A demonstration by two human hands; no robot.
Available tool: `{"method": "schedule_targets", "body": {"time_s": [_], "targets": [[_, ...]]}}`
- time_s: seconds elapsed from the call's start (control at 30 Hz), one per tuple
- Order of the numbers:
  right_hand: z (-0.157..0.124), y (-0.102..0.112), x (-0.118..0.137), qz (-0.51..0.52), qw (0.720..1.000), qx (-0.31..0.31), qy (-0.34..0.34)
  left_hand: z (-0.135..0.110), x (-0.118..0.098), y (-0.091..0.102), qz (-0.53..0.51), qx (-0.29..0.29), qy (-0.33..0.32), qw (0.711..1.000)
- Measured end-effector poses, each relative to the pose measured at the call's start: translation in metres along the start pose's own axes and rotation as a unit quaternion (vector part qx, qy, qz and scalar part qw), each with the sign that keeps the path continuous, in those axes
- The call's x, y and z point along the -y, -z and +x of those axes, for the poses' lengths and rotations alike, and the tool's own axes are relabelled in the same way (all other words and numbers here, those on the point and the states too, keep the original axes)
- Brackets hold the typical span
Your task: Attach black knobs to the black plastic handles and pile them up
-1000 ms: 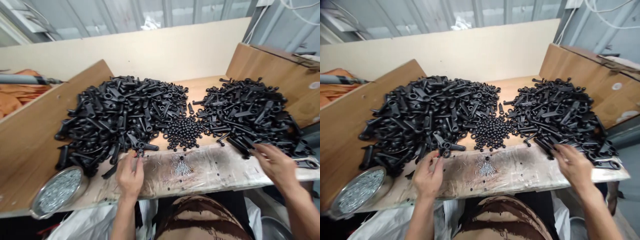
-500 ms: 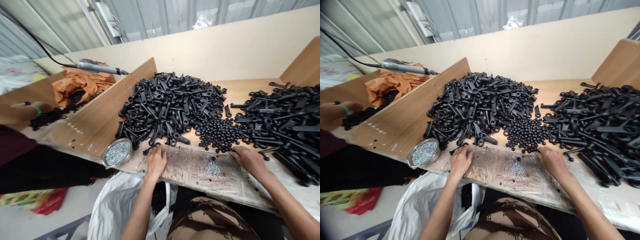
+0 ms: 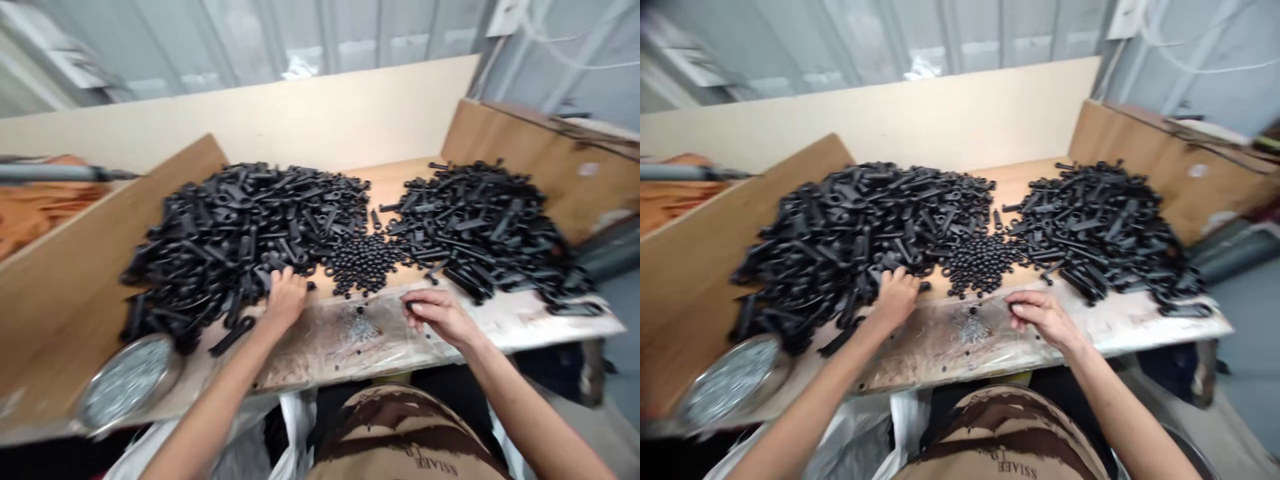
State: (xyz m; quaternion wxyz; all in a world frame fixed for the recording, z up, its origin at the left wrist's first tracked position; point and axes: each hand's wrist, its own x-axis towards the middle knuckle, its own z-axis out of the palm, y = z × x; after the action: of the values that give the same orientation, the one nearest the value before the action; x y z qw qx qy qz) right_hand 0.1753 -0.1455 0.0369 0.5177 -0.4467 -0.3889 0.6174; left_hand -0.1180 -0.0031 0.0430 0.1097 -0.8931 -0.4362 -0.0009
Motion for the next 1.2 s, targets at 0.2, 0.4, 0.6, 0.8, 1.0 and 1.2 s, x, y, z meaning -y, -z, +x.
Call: {"method": "schedule_targets", "body": {"time_s": [0.2,0.4,0.6,0.8,1.0,1.2], "targets": [[-0.016,0.004,0.001,0.198,0.979,0.037,0.033,-0.001,-0.006,0.026,-0.35,-0.004,0.169,0.921],[-0.021,0.001,0.0,0.167,0.982,0.074,0.049,-0.023,-0.085,0.038,-0.686,0.151,0.059,0.709],[-0.029,-0.007,0.0,0.121,0.989,0.065,0.056,-0.02,-0.147,0.024,-0.835,0.135,0.112,0.522],[-0.031,-0.011,-0.001,0.087,0.995,0.046,0.035,-0.019,-0.153,0.022,-0.84,0.062,0.173,0.511],[-0.027,-0.011,-0.003,0.018,0.999,0.032,0.025,-0.028,-0.148,0.021,-0.828,0.062,0.099,0.548],[-0.015,-0.025,-0.006,0.045,0.999,-0.008,0.02,-0.033,-0.151,0.012,-0.766,0.069,0.102,0.631]]}}
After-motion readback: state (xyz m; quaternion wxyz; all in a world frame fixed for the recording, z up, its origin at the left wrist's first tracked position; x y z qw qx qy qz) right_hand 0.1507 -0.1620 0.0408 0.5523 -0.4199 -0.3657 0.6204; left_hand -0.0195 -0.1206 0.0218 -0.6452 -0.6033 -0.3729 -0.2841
